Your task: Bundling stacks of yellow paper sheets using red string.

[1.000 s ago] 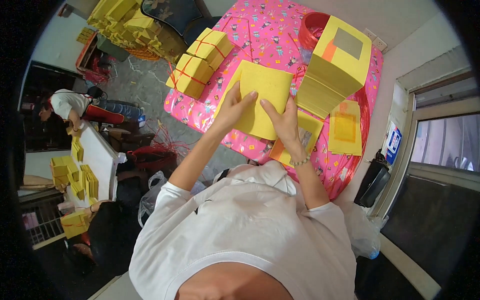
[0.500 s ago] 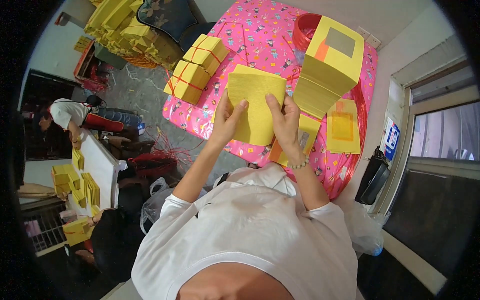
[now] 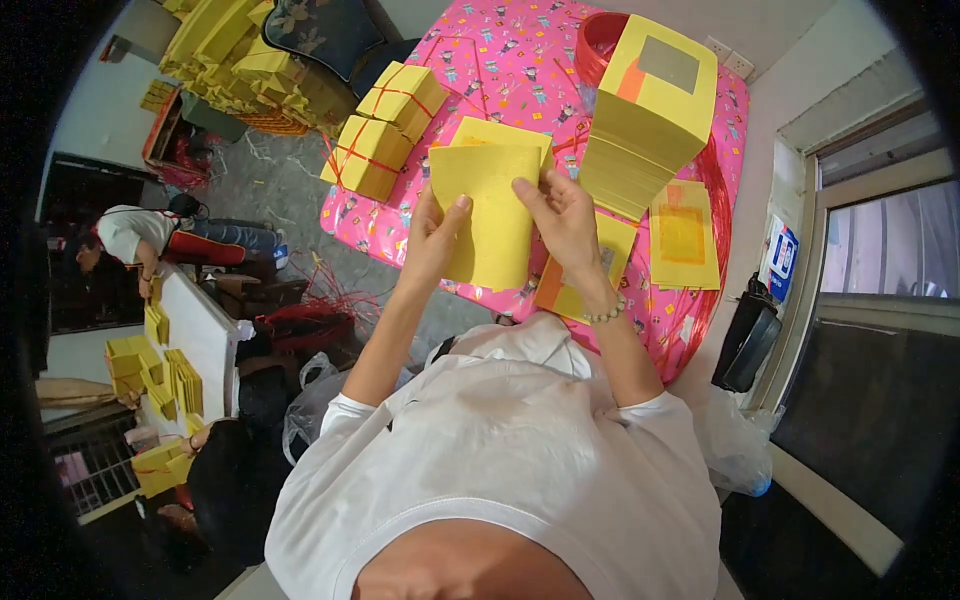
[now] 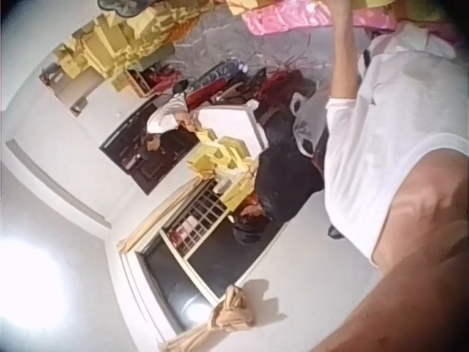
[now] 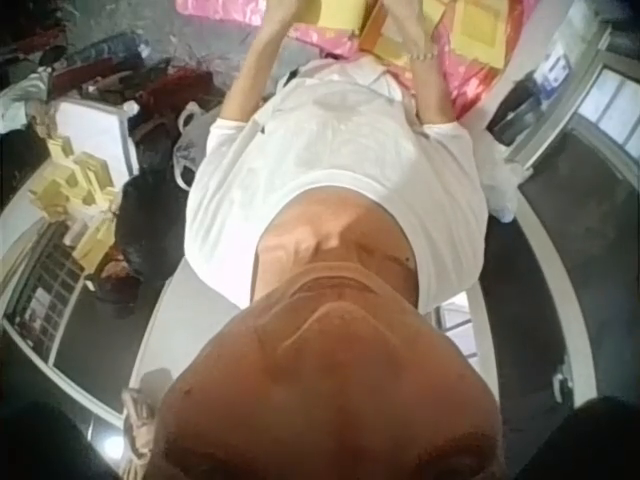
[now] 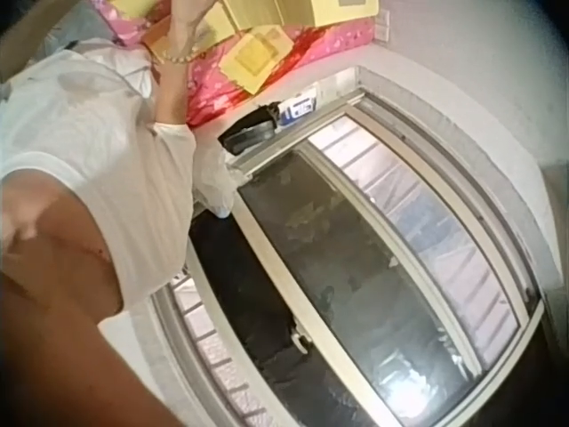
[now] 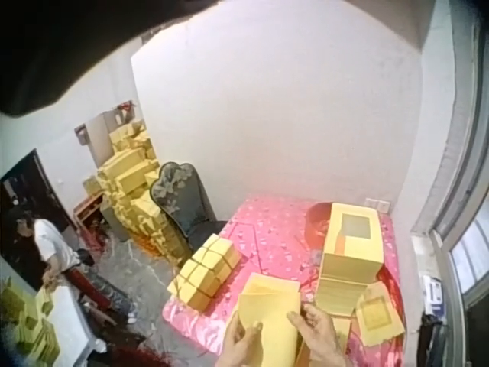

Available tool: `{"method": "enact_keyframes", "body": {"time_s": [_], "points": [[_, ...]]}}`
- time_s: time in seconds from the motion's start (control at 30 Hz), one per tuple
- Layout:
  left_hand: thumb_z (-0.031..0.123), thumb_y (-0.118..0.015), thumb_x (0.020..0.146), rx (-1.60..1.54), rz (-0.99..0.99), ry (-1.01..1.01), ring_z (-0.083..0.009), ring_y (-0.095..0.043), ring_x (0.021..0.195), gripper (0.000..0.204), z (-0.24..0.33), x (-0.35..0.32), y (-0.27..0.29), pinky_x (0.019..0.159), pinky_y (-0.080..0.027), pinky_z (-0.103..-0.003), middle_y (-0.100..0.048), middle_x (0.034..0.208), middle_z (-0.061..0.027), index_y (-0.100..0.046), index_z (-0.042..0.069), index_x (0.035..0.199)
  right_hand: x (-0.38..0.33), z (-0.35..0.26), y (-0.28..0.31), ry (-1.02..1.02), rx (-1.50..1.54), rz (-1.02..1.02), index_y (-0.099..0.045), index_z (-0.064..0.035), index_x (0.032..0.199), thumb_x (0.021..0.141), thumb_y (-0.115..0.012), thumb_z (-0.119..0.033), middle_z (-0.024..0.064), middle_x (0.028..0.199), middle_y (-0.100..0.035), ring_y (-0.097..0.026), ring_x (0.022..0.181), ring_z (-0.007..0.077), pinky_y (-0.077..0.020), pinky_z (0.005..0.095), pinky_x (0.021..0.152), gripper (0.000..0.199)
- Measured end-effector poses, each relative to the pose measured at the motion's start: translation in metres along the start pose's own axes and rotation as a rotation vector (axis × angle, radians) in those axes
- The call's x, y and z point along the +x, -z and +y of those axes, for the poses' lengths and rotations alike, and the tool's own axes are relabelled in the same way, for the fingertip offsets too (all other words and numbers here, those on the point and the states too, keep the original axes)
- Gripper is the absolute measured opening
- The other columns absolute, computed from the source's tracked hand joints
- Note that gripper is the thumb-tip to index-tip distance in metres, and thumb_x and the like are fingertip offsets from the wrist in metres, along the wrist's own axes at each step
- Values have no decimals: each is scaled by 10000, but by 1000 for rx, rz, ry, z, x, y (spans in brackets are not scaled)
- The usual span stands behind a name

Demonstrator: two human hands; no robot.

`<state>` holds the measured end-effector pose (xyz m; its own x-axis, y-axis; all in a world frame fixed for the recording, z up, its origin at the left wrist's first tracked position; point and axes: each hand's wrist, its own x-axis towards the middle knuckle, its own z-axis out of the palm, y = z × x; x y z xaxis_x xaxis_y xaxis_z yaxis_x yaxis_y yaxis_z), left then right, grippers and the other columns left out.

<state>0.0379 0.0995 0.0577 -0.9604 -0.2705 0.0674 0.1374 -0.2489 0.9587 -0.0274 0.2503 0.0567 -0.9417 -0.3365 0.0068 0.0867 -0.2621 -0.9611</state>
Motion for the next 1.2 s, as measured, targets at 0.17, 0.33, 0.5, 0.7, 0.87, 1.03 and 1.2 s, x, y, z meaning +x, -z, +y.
{"method": "enact_keyframes", "body": {"time_s": [0.17,0.33,0.5,0.7,0.87,1.03,1.2], "points": [[67,-490,933,5,-19,67,-152,-502,1125,388,-4,-1,7,944,-399,-303,-524,1229,-96,-382,1,1299,-6,14,7,-26,-154,-64,-613,27,899,896,-623,-163,10,787,-628,-544,683,29,-444,186,593,191],[69,-494,933,28,18,79,-148,-514,1105,379,-3,-6,9,931,-410,-305,-534,1218,-94,-389,5,1291,-12,6,-4,-76,-40,-85,-618,43,889,893,-621,-143,38,799,-645,-563,688,34,-459,188,590,186],[71,-504,929,46,90,22,-145,-543,1055,352,-10,-11,12,890,-435,-294,-563,1158,-85,-407,9,1262,-13,25,5,-137,-153,-157,-618,55,961,891,-621,-137,69,854,-662,-596,736,57,-485,197,631,205],[82,-510,928,93,108,-9,-141,-548,1033,341,-8,-12,20,878,-440,-296,-567,1143,-85,-413,10,1247,-18,31,-1,-155,-69,-197,-623,67,978,891,-620,-127,56,835,-657,-576,725,53,-465,200,612,213],[121,-538,931,50,156,21,-150,-536,1086,410,-14,-16,25,912,-428,-297,-551,1212,-83,-404,23,1306,-20,33,-3,-131,-108,-209,-625,71,970,890,-622,-130,43,823,-655,-567,719,47,-455,197,603,217],[119,-536,932,43,223,45,-148,-552,1059,391,-16,-20,31,892,-444,-292,-567,1187,-76,-414,27,1291,-25,25,-6,-249,-244,-287,-632,81,928,883,-626,-127,37,785,-649,-561,714,40,-452,193,606,213],[77,-495,935,-33,333,64,-144,-554,1025,330,-9,-27,34,871,-450,-297,-566,1145,-83,-409,16,1248,-28,27,-11,-293,-254,-296,-640,72,911,881,-626,-126,26,764,-641,-555,708,37,-449,193,607,200]]}}
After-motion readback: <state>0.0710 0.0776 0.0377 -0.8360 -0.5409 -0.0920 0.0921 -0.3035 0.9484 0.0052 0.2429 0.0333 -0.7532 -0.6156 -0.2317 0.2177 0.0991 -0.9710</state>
